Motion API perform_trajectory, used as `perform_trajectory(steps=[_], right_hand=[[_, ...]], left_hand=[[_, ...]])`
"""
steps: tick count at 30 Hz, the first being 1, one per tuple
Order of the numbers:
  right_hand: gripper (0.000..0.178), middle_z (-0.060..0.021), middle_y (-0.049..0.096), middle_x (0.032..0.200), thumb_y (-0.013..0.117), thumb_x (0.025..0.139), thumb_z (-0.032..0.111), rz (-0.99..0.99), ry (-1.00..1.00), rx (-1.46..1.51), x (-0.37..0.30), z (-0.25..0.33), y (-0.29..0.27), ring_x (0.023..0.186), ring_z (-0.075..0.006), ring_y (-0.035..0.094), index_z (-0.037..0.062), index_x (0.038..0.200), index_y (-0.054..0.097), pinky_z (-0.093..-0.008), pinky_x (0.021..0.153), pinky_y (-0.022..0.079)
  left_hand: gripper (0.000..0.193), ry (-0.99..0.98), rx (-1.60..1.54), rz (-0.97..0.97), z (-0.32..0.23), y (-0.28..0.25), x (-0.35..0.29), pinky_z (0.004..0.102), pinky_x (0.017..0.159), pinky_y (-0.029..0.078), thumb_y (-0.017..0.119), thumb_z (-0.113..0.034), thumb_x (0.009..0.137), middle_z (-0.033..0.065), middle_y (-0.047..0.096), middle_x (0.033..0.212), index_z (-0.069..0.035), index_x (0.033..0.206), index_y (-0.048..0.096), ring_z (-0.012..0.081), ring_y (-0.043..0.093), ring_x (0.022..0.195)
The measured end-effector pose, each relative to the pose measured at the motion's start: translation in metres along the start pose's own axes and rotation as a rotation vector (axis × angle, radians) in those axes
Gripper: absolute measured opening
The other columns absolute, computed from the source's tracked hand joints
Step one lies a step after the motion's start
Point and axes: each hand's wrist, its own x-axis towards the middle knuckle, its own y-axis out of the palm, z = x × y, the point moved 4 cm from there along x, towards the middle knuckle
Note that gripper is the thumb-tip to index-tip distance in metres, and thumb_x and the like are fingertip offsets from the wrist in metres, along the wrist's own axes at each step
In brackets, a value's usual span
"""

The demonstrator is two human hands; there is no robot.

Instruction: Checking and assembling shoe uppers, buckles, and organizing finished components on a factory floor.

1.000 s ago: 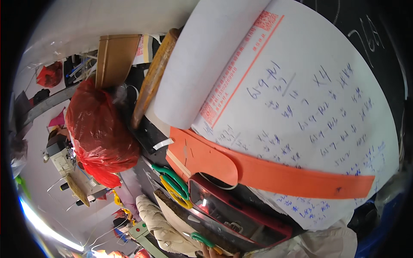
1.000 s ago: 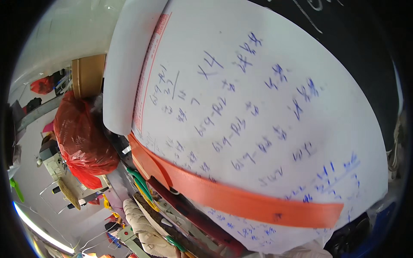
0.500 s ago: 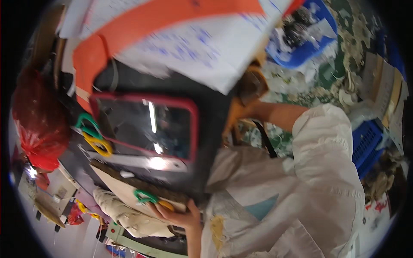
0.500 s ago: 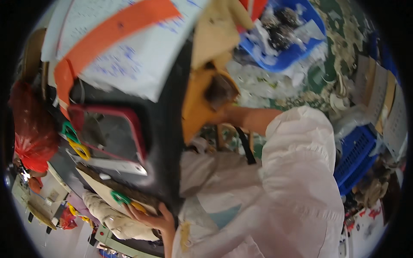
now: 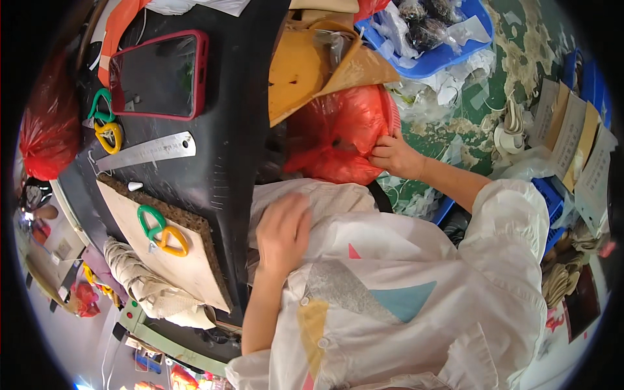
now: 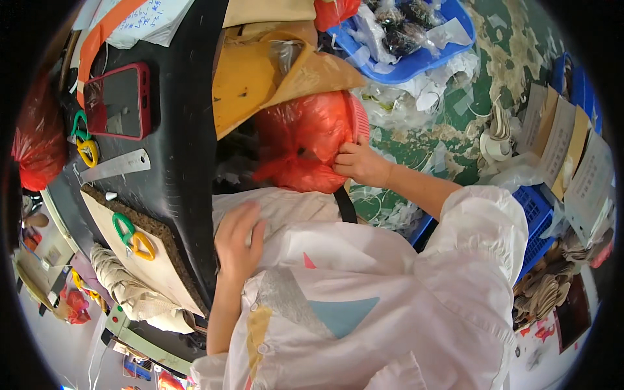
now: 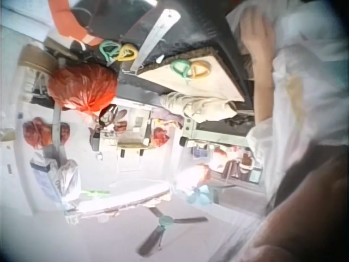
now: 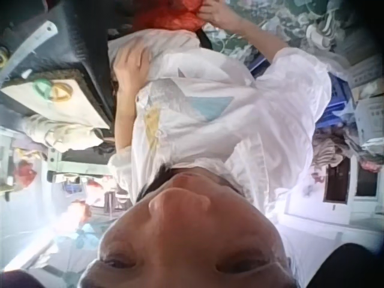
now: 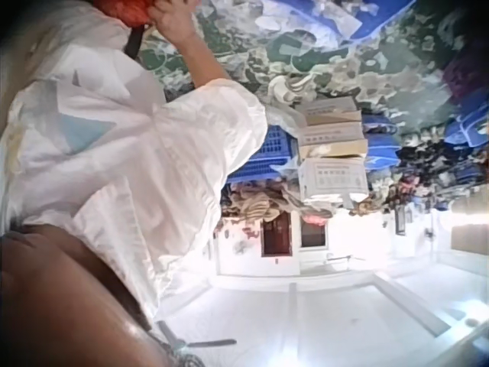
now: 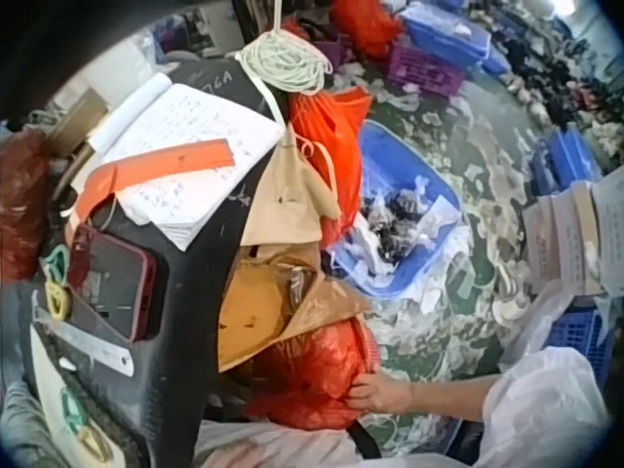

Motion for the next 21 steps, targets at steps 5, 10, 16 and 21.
perform_trajectory(steps=[5,10,16,21], right_hand=[[0.027,0.0024,0.050,0.084,0.061,0.062,0.011,-0.059,-0.003,-0.006,-0.023,0.003,-0.012,0.092,-0.0184,0.048,0.0120,0.089,0.060,-0.0416,0.072,0.029],[0.029,0.0025,0.051,0.086,0.061,0.060,0.011,-0.076,-0.039,-0.003,-0.027,-0.001,-0.024,0.094,-0.0181,0.049,0.0115,0.089,0.060,-0.0414,0.072,0.030],[0.028,0.0016,0.052,0.089,0.061,0.061,0.012,-0.016,-0.095,0.039,-0.035,-0.018,-0.038,0.096,-0.0188,0.049,0.0112,0.089,0.059,-0.0404,0.071,0.031],[0.025,0.0008,0.052,0.090,0.060,0.063,0.012,0.054,-0.117,0.062,-0.032,-0.019,-0.067,0.098,-0.0188,0.049,0.0107,0.088,0.058,-0.0401,0.070,0.031]], left_hand=[[0.028,-0.253,-0.069,0.026,0.071,0.065,0.038,0.0390,0.086,0.046,0.053,-0.002,0.084,0.0196,0.056,0.115,0.001,0.111,0.058,0.0351,0.056,0.103],[0.031,-0.272,0.198,0.241,0.100,0.122,0.056,0.0408,0.086,0.045,0.055,-0.008,0.083,0.0207,0.050,0.124,-0.002,0.114,0.057,0.0349,0.054,0.105],[0.037,-0.710,-0.101,0.759,0.103,0.131,0.059,0.0387,0.090,0.043,0.059,-0.015,0.083,0.0220,0.051,0.123,-0.003,0.118,0.056,0.0366,0.052,0.109],[0.039,-0.424,0.060,0.162,0.127,0.130,0.055,0.0418,0.085,0.045,0.061,-0.013,0.079,0.0199,0.050,0.123,-0.007,0.118,0.056,0.0378,0.053,0.105]])
